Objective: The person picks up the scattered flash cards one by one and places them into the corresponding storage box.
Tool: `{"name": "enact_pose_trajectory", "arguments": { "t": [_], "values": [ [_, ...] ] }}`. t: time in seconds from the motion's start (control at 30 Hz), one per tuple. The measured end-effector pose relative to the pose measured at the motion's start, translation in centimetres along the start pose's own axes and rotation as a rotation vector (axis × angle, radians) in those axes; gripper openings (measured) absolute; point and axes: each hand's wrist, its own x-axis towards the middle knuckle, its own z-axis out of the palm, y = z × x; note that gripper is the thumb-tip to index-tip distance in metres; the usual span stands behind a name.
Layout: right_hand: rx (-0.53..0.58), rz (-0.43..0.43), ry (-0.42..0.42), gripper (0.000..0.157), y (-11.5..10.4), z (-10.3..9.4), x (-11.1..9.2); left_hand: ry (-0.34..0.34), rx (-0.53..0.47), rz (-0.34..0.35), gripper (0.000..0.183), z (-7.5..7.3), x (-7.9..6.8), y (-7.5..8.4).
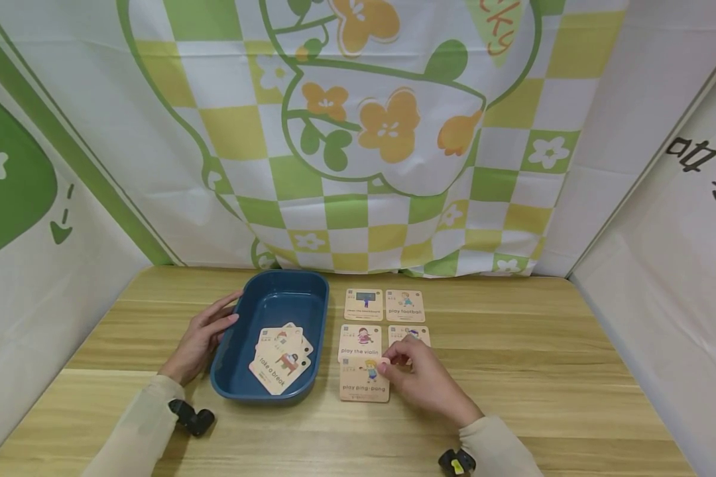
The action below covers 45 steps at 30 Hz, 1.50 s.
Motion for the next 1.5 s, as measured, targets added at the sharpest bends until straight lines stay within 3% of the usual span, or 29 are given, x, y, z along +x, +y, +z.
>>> {"name": "enact_pose_trajectory", "arguments": {
  "t": [0.33, 0.63, 1.17, 1.5],
  "values": [
    [-0.009, -0.101, 0.053, 0.005, -0.9, -0.9, 0.5, -0.005, -0.010, 0.008, 0.057, -0.1, 0.1, 0.0],
    [-0.031, -0.171, 0.112, 0.006, -3.0, -2.1, 1.2, 0.000, -0.014, 0.002, 0.057, -0.1, 0.1, 0.0],
    [-0.007, -0.230, 0.177, 0.004, -6.0, -3.4, 2.0, 0.003, -0.017, -0.002, 0.057, -0.1, 0.2, -0.1],
    [0.014, -0.229, 0.189, 0.004, -7.0, -2.6, 2.6, 0.005, -0.022, 0.004, 0.057, -0.1, 0.0, -0.1]
  ]
}}
